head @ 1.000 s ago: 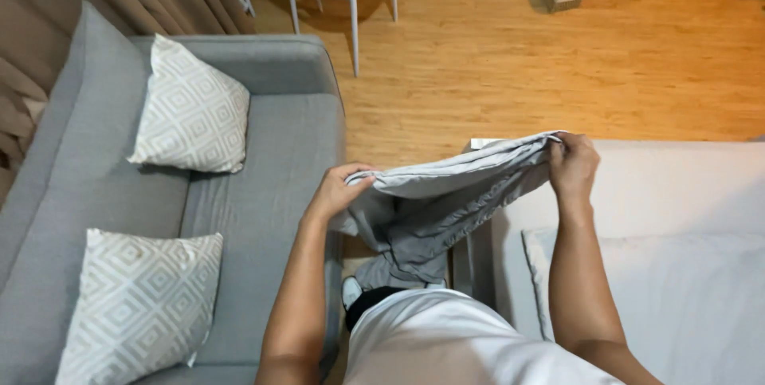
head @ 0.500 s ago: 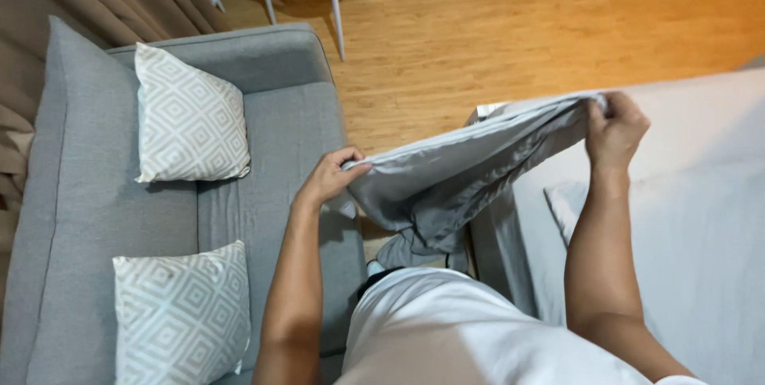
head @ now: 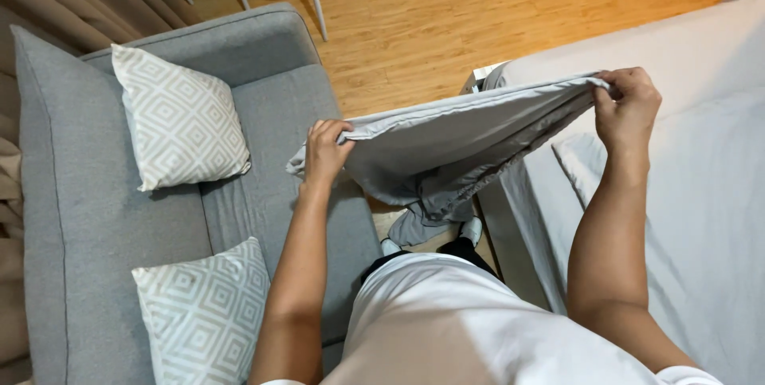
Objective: The person folds a light gray pillowcase by hand, repeatedly aligning edges and creasing the fabric. The person then inserts a pillow into the folded case and smooths it out.
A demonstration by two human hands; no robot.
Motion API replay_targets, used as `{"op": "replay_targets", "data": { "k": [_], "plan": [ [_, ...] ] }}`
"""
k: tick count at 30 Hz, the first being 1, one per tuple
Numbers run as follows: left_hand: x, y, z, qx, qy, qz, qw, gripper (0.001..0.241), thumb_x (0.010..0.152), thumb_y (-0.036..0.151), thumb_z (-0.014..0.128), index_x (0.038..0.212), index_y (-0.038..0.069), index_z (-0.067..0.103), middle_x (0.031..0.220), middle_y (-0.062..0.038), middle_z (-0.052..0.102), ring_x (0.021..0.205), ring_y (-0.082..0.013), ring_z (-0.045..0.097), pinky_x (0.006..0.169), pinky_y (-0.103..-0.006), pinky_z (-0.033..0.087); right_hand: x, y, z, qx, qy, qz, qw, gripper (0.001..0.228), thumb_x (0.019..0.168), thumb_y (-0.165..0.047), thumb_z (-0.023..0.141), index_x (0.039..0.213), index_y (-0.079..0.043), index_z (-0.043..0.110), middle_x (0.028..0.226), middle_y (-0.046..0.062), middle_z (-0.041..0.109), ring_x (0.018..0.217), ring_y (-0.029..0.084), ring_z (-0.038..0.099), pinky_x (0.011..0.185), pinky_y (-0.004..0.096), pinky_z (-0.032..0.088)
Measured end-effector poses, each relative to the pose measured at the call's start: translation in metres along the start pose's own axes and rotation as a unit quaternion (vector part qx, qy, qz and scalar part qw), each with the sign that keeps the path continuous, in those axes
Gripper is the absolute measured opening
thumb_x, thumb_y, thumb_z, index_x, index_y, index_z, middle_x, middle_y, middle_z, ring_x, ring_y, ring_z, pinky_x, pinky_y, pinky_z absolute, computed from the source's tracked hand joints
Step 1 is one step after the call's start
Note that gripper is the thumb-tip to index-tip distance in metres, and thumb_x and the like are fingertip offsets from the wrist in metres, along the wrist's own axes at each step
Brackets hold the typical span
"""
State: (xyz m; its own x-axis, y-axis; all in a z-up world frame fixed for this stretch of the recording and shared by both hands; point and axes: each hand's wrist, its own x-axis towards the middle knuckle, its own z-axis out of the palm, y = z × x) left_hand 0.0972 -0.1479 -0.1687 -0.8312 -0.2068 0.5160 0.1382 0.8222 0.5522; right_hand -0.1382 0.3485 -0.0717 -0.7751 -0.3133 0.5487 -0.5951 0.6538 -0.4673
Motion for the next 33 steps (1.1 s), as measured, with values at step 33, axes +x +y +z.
{"op": "replay_targets", "data": {
  "k": [33],
  "plan": [
    [-0.041,0.024,0.050,0.125,-0.006,-0.373,0.919,0.027,0.092,0.035,0.059,0.115,0.024,0.070,0.105,-0.017,0.075,0.098,-0.0484,0.067,0.081,-0.0575,0.049,0.022,0.022,-0.012,0.088,-0.107,0.078,0.987,0.041,0.084,0.001,0.060,0.122,-0.013,0.068,0.084,0.003,0.052,0.073,0.019,0.050,0.076,0.035,0.044]
  ]
}}
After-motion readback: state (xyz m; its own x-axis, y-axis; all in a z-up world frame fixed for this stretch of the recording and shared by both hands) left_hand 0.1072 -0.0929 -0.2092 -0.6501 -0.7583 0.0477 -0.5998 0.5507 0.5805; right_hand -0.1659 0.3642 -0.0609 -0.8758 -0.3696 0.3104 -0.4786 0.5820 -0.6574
